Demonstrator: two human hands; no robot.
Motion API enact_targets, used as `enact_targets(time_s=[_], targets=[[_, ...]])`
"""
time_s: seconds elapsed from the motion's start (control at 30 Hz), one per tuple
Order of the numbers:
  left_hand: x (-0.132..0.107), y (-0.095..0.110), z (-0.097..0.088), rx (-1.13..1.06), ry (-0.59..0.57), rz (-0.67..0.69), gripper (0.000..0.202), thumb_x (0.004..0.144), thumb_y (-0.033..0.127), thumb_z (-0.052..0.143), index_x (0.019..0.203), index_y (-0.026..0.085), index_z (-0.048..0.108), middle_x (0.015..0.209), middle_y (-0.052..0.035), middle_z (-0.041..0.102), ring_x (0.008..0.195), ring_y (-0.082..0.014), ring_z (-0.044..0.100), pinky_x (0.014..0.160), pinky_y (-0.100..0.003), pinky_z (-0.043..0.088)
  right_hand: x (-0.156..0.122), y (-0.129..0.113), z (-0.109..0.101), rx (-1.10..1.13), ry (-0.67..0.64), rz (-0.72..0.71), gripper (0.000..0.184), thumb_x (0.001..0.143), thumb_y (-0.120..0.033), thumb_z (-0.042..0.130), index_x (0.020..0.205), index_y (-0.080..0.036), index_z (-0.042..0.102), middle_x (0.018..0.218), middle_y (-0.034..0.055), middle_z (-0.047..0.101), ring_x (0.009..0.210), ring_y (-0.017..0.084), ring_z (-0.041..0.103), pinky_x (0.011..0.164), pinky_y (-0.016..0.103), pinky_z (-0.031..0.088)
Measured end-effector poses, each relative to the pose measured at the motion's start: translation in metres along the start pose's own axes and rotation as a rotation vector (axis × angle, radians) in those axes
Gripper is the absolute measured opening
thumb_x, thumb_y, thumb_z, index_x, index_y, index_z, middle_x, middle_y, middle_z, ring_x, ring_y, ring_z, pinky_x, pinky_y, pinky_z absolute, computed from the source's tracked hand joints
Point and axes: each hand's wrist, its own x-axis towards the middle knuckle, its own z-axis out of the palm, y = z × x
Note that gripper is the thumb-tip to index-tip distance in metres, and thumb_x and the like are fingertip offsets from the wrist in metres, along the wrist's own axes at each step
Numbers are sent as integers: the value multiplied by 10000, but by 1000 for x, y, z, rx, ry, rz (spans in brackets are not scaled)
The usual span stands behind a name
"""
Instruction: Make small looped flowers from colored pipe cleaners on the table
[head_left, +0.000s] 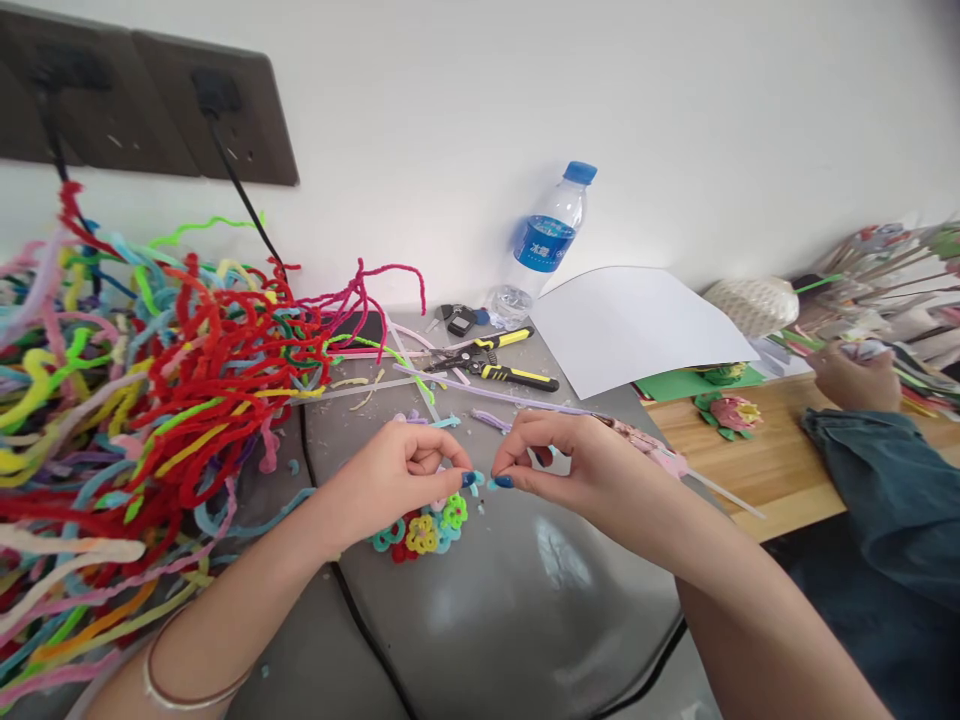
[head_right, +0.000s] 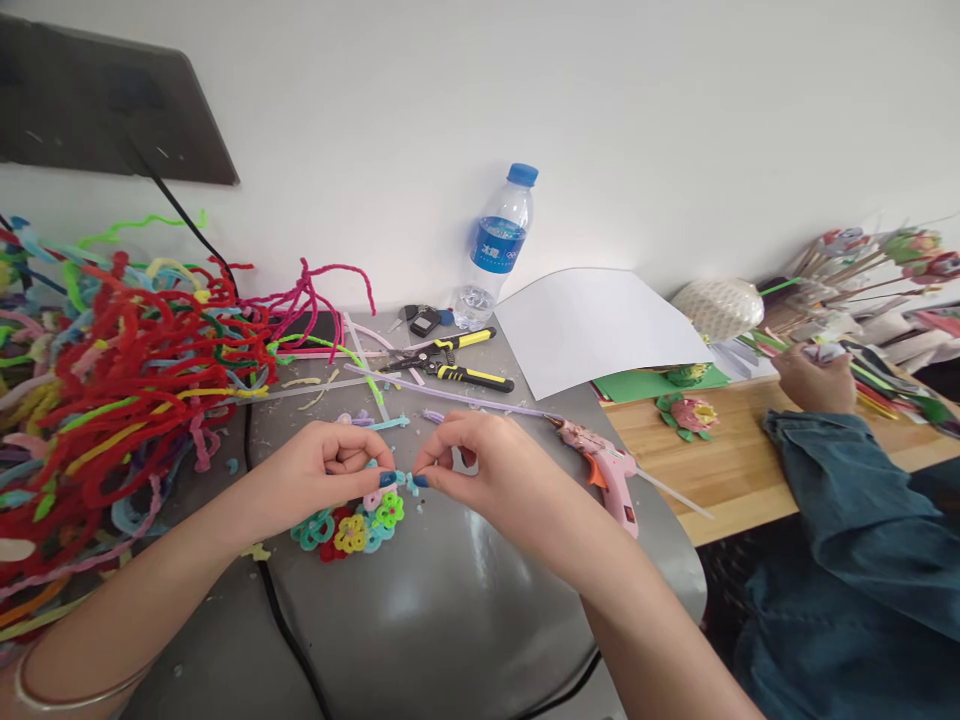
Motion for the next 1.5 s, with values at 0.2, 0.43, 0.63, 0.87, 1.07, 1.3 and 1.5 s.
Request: enact_targets(time_s=[0.2, 0.43, 0.63, 0.87, 1.07, 1.3, 1.5], targets=[[0, 3, 1, 14, -18, -24, 147, 806, 315, 632, 784, 173, 664, 522, 111, 240, 475, -77, 257, 475, -200, 299, 0, 0, 1, 19, -20, 24, 134, 838, -179, 645, 764, -234, 742, 807, 5, 705, 741, 178, 608, 643, 281, 438], [-1, 4, 1, 21, -25, -30, 138, 800, 309, 628, 788, 175, 657, 520, 112, 243, 484, -83, 271, 489, -213, 288, 1, -2, 4, 29, -24, 33, 136, 830, -167, 643, 761, -235, 739, 808, 1, 702, 732, 172, 607, 650, 283, 435], [-2, 3, 0, 21, -38, -35, 143, 805, 310, 632, 790, 171, 661, 533, 110, 230, 487, -79, 264, 488, -216, 264, 2, -3, 4, 25, -23, 43, 148, 831, -150, 634, 762, -235, 735, 820, -4, 706, 743, 169, 610, 651, 277, 430], [-1, 2, 0, 33, -37, -19, 135, 803, 295, 629, 785, 166, 663, 529, 112, 221, 490, -77, 246, 491, -219, 254, 2, -4, 3, 17, -50, 67, 140, 835, -149, 644, 766, -234, 732, 829, -5, 696, 742, 162, 589, 678, 283, 432], [-1, 2, 1, 14, -30, -23, 137, 803, 301, 642, 777, 168, 659, 524, 112, 237, 483, -74, 275, 482, -206, 283, 2, -4, 3, 33, -33, 56, 142, 827, -161, 639, 754, -245, 727, 808, -16, 693, 719, 158, 574, 657, 287, 417], [-1, 1, 0, -71, 17, 31, 112, 810, 265, 637, 771, 164, 666, 519, 122, 205, 463, -61, 238, 495, -188, 372, -5, 9, -5, 180, 163, 68, 146, 862, -343, 627, 826, -231, 714, 805, 19, 697, 715, 179, 549, 621, 298, 397], [-1, 2, 1, -74, 46, 28, 94, 809, 238, 633, 773, 159, 669, 523, 122, 193, 457, -55, 231, 474, -173, 363, -6, 10, 6, 157, 141, 71, 116, 842, -298, 634, 801, -229, 717, 791, 14, 699, 741, 184, 577, 623, 288, 413]])
